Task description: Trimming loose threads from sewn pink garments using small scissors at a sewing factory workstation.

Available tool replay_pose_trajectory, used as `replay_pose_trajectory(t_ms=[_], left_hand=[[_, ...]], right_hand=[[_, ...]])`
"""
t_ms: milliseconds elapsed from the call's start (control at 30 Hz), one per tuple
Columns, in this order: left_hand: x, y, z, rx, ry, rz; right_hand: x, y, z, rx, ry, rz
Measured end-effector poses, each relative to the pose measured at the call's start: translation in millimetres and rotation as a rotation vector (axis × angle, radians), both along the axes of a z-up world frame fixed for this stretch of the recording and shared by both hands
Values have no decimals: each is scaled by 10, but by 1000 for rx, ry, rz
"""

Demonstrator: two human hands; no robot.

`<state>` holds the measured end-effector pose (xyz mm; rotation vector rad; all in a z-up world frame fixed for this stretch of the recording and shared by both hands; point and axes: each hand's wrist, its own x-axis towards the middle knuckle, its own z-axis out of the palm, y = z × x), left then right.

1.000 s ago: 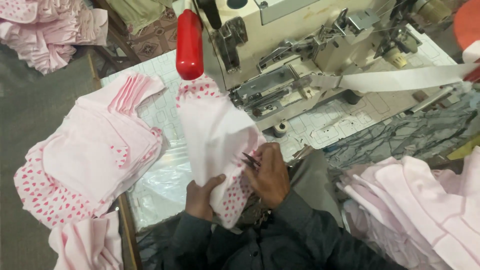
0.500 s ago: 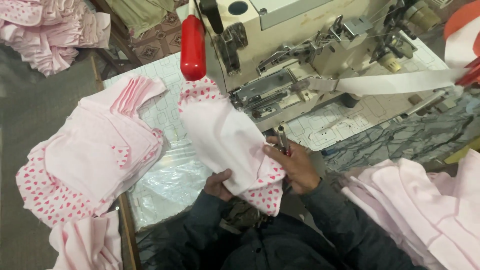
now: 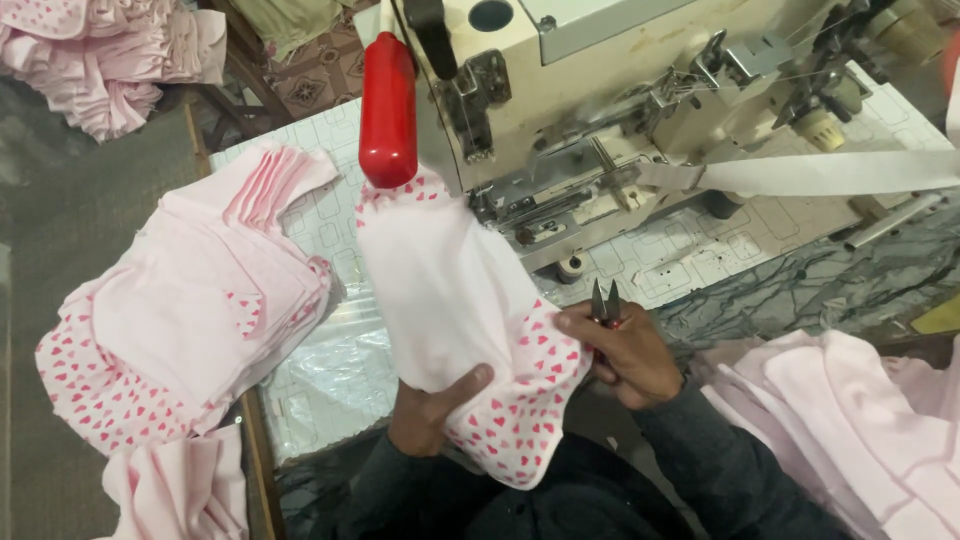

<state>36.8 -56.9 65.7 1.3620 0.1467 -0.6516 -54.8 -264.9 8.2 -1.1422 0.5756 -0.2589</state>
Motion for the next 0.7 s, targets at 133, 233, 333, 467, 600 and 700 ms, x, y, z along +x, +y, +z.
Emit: replay_pose_trajectory(t_ms=[133,233,333,467,600,700], left_hand=[[178,-149,474,129,-178,-74],[415,-180,569,251,-281,-141],[717,-188,654,323,-498,-219],[1089,-94,550,266,-821,-217],[1087,214,605,261,-631,-53],[1004,575,99,157,-375,132]], right_hand=[[186,44,142,95,-1,-80],[283,59,239,96,9,-112],[380,93,246,70,5,-143],[489,199,183,151,-20,-174],[587,303,45,174,-74,-213],[613,365,69,184,-110,-253]])
